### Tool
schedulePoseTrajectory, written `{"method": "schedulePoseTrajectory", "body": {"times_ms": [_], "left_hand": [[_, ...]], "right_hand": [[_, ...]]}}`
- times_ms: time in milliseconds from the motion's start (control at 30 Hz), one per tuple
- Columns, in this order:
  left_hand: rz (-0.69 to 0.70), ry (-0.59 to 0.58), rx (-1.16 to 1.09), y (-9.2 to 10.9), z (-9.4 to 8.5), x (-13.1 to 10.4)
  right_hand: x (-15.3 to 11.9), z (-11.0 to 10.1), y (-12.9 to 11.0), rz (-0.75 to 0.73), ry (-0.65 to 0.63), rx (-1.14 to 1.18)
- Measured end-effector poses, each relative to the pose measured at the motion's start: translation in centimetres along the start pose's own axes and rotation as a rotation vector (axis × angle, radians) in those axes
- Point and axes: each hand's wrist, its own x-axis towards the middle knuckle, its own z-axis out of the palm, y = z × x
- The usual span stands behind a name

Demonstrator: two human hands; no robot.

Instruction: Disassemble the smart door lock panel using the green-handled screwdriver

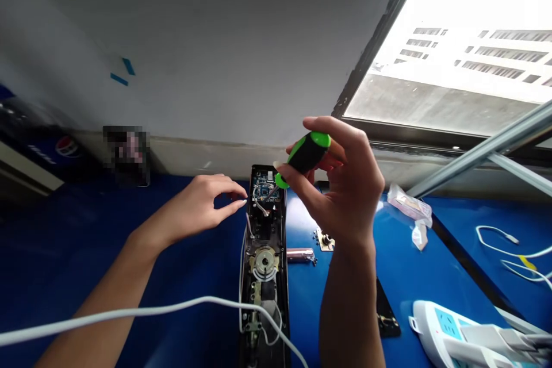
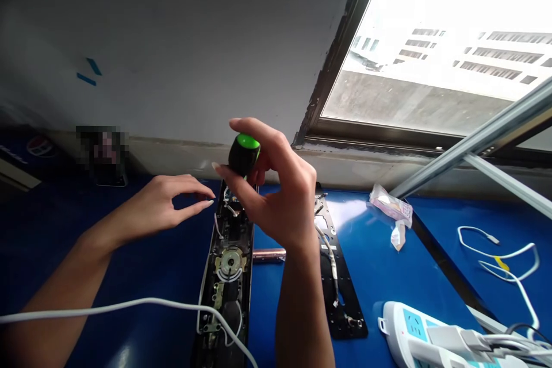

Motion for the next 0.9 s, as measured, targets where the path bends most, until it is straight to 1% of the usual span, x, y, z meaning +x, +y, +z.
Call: {"method": "schedulePoseTrajectory", "body": {"times_ms": [100,267,467,733,900], "left_hand": [[0.013,-0.059,-0.022,-0.5,-0.1,-0.1],[0.013,-0.089,-0.041,-1.3,0.2,-0.3],[0.019,-0.145,-0.097,-1.3,0.7,-0.2],[0.009,-0.127,-0.102,-1.5,1.1,0.1],[-0.065,-0.092,-0.159,-1.5,1.6,0.4]], "right_hand": [[-0.1,0.9,0.1,-0.009,-0.016,-0.006],[-0.3,1.9,0.0,-0.017,-0.069,-0.016],[-0.3,2.6,0.2,-0.027,-0.13,-0.045],[-0.1,3.0,1.3,-0.055,-0.162,-0.063],[-0.2,3.2,1.5,-0.042,-0.153,-0.082]]}}
